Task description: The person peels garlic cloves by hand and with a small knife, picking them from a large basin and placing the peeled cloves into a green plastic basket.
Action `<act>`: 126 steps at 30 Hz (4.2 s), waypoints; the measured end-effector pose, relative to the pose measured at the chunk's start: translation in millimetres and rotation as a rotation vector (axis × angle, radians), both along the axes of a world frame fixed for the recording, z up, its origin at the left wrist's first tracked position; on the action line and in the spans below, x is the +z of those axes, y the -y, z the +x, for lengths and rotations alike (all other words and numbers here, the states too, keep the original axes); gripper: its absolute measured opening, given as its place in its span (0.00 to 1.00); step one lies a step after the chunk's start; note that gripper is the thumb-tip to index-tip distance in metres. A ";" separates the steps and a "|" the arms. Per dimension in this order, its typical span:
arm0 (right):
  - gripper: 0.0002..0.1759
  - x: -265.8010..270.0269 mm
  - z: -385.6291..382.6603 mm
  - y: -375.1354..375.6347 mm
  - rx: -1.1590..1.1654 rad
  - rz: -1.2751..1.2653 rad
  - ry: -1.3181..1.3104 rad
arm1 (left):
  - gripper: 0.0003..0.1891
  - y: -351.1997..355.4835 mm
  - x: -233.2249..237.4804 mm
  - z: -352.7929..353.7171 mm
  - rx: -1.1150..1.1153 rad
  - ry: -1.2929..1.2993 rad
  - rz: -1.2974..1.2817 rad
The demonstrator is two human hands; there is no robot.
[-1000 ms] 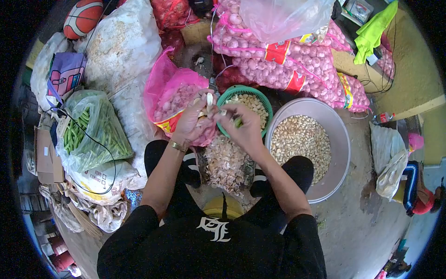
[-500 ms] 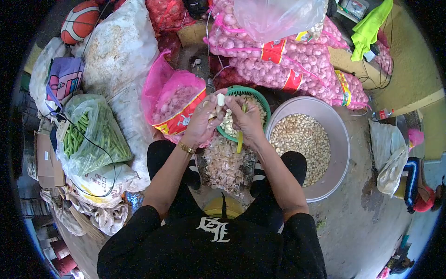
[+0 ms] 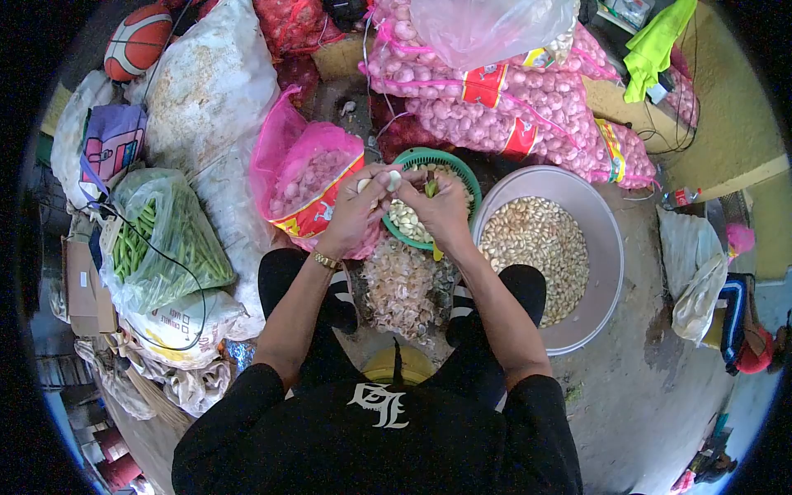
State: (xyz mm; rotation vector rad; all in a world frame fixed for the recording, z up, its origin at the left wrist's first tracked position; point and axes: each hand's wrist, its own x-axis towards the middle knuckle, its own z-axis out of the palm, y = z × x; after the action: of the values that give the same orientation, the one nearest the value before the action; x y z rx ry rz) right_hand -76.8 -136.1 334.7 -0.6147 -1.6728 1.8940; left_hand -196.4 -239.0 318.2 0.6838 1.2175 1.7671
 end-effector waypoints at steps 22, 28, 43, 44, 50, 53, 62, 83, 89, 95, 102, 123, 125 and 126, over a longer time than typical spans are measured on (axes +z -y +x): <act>0.10 -9.7 -1.3 -7.4 0.009 0.097 0.074 | 0.13 -2.3 -6.2 5.1 0.090 -0.184 -0.018; 0.11 7.7 2.2 -6.2 0.036 0.008 0.100 | 0.13 -3.5 -7.4 1.2 0.039 -0.008 -0.023; 0.07 5.7 1.4 -8.4 0.024 0.008 0.014 | 0.13 -0.6 -3.3 -8.0 0.170 -0.728 0.061; 0.07 6.4 1.9 -8.2 0.026 -0.002 0.016 | 0.11 -0.1 -3.4 -9.5 0.151 -0.733 0.056; 0.09 -13.1 -1.2 -5.3 -0.023 0.213 0.064 | 0.09 1.6 -2.1 -4.6 0.164 -0.909 -0.013; 0.10 -21.1 -2.0 -6.5 0.030 0.128 0.079 | 0.09 4.6 1.9 -6.9 0.192 -0.990 -0.046; 0.10 -14.5 -7.3 -3.5 0.017 0.065 0.058 | 0.07 9.4 2.7 -5.8 0.227 -0.849 -0.138; 0.14 2.2 -2.9 -5.4 0.132 0.011 0.142 | 0.08 10.7 -2.1 -7.7 0.237 -0.651 -0.011; 0.14 0.8 -0.3 -8.2 0.177 -0.089 0.267 | 0.08 9.7 -4.7 -4.4 0.264 -0.623 -0.013; 0.14 -9.4 -0.9 -8.8 0.163 -0.098 0.256 | 0.07 10.2 1.8 0.6 0.301 -0.795 0.022; 0.14 -13.3 -7.2 -2.1 0.100 -0.033 0.130 | 0.08 8.7 -0.4 2.0 0.266 -0.819 -0.016; 0.14 -7.1 -4.4 5.3 0.267 -0.786 -0.055 | 0.04 5.8 3.1 1.2 0.421 -0.834 0.176; 0.12 -8.6 -6.9 7.2 0.266 -0.831 -0.099 | 0.04 8.2 9.9 3.7 0.433 -0.853 0.181; 0.12 -7.5 -8.2 8.0 0.267 -0.832 -0.100 | 0.04 8.8 11.5 3.9 0.442 -0.873 0.185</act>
State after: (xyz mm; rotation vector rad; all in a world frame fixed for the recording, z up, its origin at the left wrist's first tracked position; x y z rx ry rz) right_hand -85.0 -144.2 327.2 -0.5941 -0.8765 2.7671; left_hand -192.6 -247.9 329.8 1.4835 1.8992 2.0183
